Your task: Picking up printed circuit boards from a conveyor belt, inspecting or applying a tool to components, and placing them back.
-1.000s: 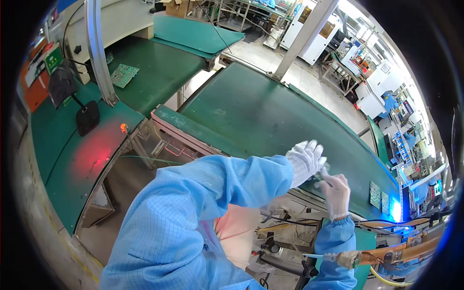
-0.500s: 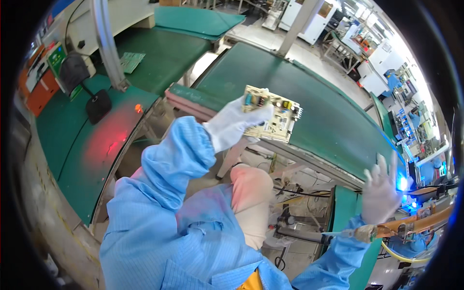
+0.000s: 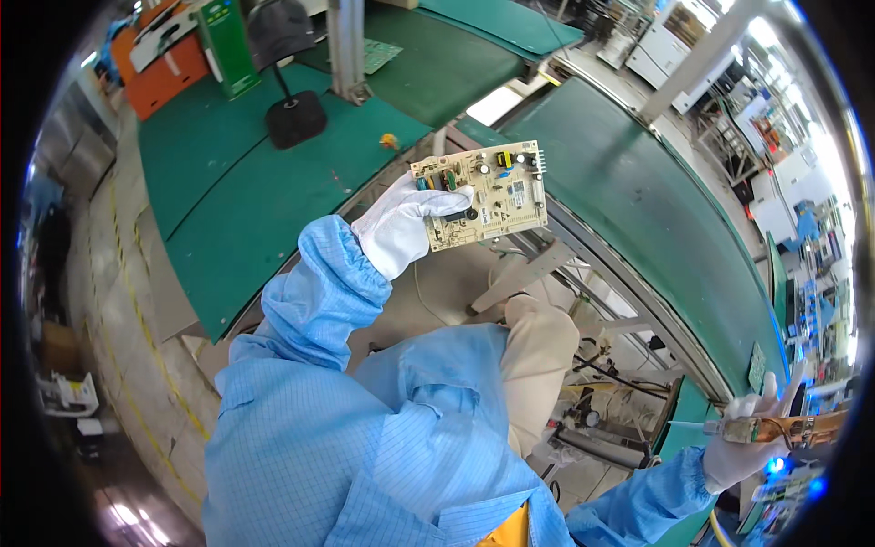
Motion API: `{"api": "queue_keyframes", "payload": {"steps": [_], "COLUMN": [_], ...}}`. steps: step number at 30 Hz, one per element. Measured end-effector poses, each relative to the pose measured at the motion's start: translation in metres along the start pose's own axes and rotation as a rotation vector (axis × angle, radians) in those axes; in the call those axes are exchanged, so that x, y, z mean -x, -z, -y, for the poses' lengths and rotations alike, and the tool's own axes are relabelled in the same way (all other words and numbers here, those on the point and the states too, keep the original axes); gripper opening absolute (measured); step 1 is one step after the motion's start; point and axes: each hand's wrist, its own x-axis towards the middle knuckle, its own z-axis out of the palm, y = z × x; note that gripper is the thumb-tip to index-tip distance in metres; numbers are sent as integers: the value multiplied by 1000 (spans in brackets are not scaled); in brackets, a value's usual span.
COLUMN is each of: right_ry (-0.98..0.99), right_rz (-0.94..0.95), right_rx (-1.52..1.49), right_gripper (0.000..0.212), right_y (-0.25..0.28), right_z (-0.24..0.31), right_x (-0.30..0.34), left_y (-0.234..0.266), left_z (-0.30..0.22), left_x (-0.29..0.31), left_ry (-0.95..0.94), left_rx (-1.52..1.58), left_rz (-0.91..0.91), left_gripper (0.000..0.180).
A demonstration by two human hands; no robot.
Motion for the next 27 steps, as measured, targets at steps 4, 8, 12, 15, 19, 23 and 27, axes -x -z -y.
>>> {"api": "queue_keyframes", "payload": {"steps": [4,8,12,15,19,23,27], "right_ry": [-58,-67,20,45,53,8,38], "right_rz": [-48,46,40,6,17,-165,-86], "right_rx": [117,20,83,96,94,102,84], "right_gripper": [90,79,71,69,65,63,62], "right_y": [-25,-46,-61,-62,-64,-72,-41], "right_z": [-5,2,-10,-11,-15,-13,-21], "right_x": [3,-2,-6,-3,-3,0,-5], "left_y": [9,33,45,55,64,68,69], "left_z": [-26,-57,-73,-77,-79,-80,-81], "left_x": [26,45,57,61,58,55,57], "left_ry": [-268,-345,-405,-430,-462,-425,-435], "left_rx": [4,-2,34,80,154,196,185], "left_rz": [-98,-156,-268,-324,-346,-372,-430], "left_gripper": [53,54,45,39,30,23,19]}}
